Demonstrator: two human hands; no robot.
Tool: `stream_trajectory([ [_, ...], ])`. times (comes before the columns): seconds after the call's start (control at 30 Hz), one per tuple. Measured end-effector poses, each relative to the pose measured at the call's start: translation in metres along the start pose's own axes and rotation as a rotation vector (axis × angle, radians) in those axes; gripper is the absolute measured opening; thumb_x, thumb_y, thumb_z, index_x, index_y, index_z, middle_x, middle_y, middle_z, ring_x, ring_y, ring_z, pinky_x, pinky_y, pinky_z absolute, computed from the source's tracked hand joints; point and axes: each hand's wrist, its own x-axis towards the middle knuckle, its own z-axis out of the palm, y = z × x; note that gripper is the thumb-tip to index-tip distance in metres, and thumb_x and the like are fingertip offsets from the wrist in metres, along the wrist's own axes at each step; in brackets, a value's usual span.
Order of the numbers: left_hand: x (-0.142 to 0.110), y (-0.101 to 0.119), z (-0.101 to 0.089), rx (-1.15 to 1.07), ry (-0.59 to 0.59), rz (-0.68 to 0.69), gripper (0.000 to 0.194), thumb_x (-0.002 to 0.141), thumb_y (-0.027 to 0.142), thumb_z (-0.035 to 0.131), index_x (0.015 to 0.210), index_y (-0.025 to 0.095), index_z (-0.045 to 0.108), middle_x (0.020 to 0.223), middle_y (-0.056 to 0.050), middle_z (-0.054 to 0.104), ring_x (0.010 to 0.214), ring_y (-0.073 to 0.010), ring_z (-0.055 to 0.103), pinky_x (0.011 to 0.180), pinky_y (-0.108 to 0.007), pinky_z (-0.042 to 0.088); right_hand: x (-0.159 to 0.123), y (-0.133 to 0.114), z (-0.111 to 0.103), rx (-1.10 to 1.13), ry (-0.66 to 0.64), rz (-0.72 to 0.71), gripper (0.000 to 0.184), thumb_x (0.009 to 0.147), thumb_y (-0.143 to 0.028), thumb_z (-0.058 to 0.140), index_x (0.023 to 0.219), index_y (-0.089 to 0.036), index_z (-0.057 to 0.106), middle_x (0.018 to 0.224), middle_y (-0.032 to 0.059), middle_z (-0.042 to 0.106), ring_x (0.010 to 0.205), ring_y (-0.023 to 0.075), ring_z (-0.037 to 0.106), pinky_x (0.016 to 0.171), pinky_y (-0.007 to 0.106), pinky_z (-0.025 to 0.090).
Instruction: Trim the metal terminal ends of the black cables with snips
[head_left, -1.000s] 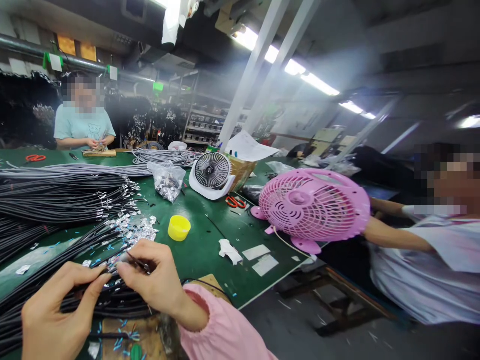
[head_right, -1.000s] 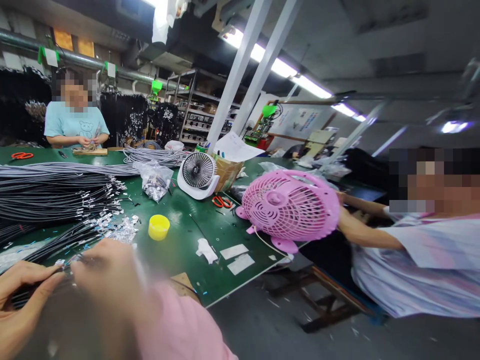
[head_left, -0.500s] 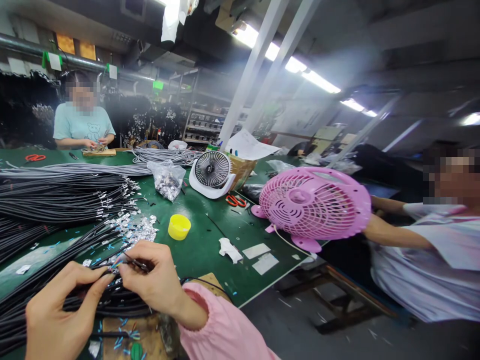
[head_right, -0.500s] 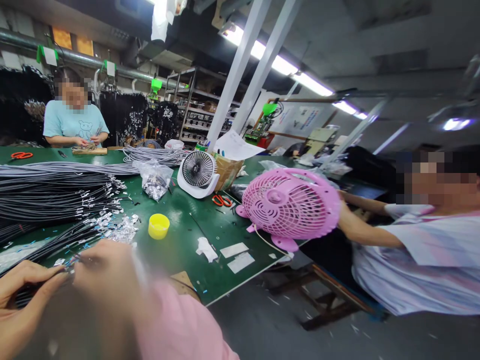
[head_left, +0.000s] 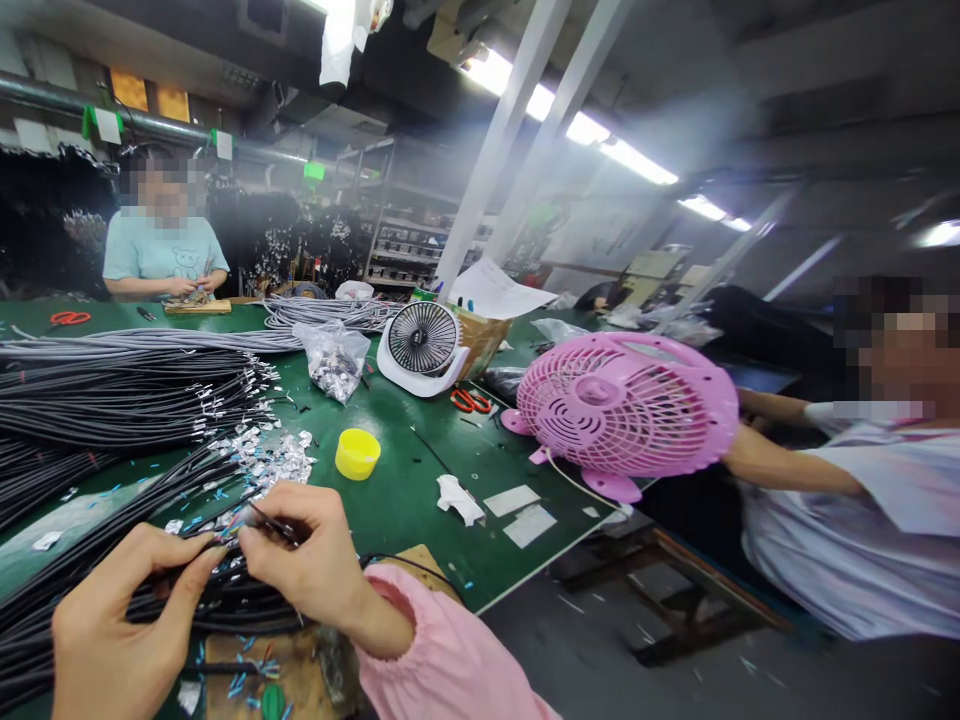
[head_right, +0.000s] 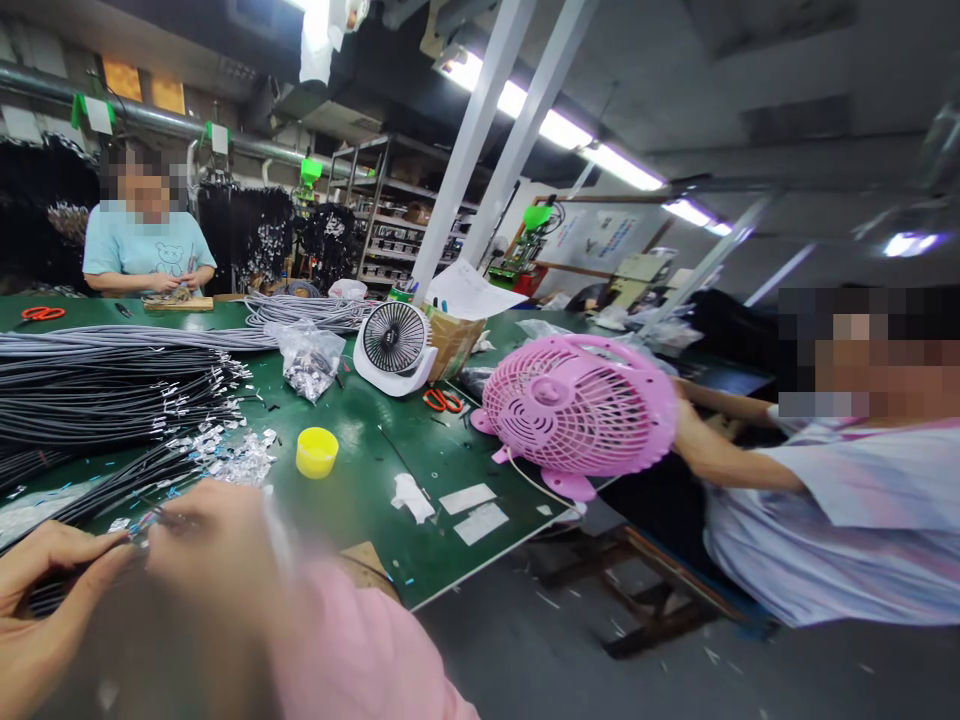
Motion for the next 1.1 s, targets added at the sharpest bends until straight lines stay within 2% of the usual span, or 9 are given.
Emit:
stream_trajectory([
  [0.13,-0.001,0.001,0.0,0.001,0.002,-0.032,0.032,0.088,0.055,0.074,0.069,0.029,0.074,0.06,0.006,0.068,0.048,-0.0129,0.058,0.055,-0.024,0.054,0.001,-0.003,-0.001,-0.057,0.018,0.027,0.034,0.071,-0.013,0.066,0.049,-0.022,0.042,0.053,-0.0079,0.033,0.051,0.0096,0.03,0.046,0.026,0.023],
  [0.3,-0.001,0.003,0.0,0.004,0.015,-0.003,0.03,0.089,0.052,0.075,0.069,0.029,0.073,0.06,0.008,0.067,0.049,-0.0115,0.058,0.046,-0.021,0.044,0.0,0.004,-0.001,0.028,-0.005,-0.016,0.036,0.074,-0.021,0.066,0.054,-0.023,0.036,0.055,-0.0076,0.03,0.054,0.0101,0.03,0.048,0.027,0.022],
  [0.4,0.003,0.005,0.0,-0.003,-0.008,0.002,0.033,0.09,0.057,0.073,0.072,0.03,0.075,0.062,0.008,0.071,0.049,-0.0115,0.062,0.05,-0.019,0.049,0.0,0.007,0.0,0.077,-0.018,0.0,0.027,0.073,-0.024,0.07,0.056,-0.021,0.049,0.057,-0.0067,0.041,0.054,0.0098,0.035,0.049,0.025,0.025],
  [0.5,0.006,0.003,-0.002,-0.023,-0.049,0.013,0.04,0.091,0.065,0.069,0.071,0.03,0.077,0.061,0.008,0.074,0.048,-0.0111,0.065,0.049,-0.017,0.05,0.002,0.003,0.0,0.051,-0.007,0.084,0.019,0.073,-0.022,0.07,0.058,-0.02,0.058,0.057,-0.0062,0.048,0.055,0.0101,0.039,0.05,0.025,0.028],
  [0.6,0.005,-0.003,-0.002,-0.031,-0.079,-0.03,0.046,0.092,0.068,0.065,0.072,0.029,0.078,0.051,0.008,0.065,0.037,-0.0092,0.052,0.036,-0.018,0.038,0.005,-0.007,-0.001,0.001,0.005,0.218,0.03,0.073,-0.016,0.067,0.051,-0.02,0.047,0.052,-0.0067,0.041,0.053,0.0099,0.037,0.049,0.025,0.026],
  [0.67,0.002,-0.008,-0.002,-0.033,-0.089,-0.081,0.047,0.091,0.069,0.065,0.074,0.029,0.079,0.048,0.008,0.059,0.035,-0.0091,0.045,0.033,-0.019,0.032,0.006,-0.012,-0.002,-0.007,0.007,0.247,0.033,0.072,-0.015,0.067,0.049,-0.02,0.043,0.051,-0.0067,0.04,0.053,0.0095,0.036,0.049,0.026,0.026],
  [0.87,0.0,-0.01,0.0,-0.08,-0.095,-0.125,0.047,0.087,0.071,0.069,0.071,0.029,0.079,0.053,0.007,0.068,0.041,-0.01,0.058,0.039,-0.016,0.041,0.003,-0.012,-0.001,-0.043,0.022,0.19,0.033,0.073,-0.019,0.065,0.051,-0.021,0.042,0.051,-0.0062,0.039,0.053,0.0095,0.035,0.049,0.026,0.025],
  [1.0,0.0,-0.006,-0.001,-0.099,-0.074,-0.139,0.042,0.087,0.068,0.072,0.074,0.029,0.08,0.054,0.008,0.071,0.041,-0.0099,0.061,0.037,-0.015,0.042,0.0,0.0,0.0,-0.01,0.031,0.114,0.026,0.074,-0.021,0.066,0.054,-0.02,0.049,0.053,-0.0058,0.043,0.052,0.0093,0.036,0.047,0.025,0.025],
  [1.1,0.004,0.003,-0.001,-0.098,-0.065,-0.133,0.048,0.085,0.073,0.071,0.071,0.028,0.08,0.055,0.006,0.073,0.043,-0.011,0.066,0.038,-0.015,0.046,-0.003,0.01,0.001,0.01,0.027,0.036,0.026,0.073,-0.023,0.068,0.054,-0.021,0.05,0.054,-0.0056,0.043,0.052,0.0097,0.038,0.047,0.024,0.026],
])
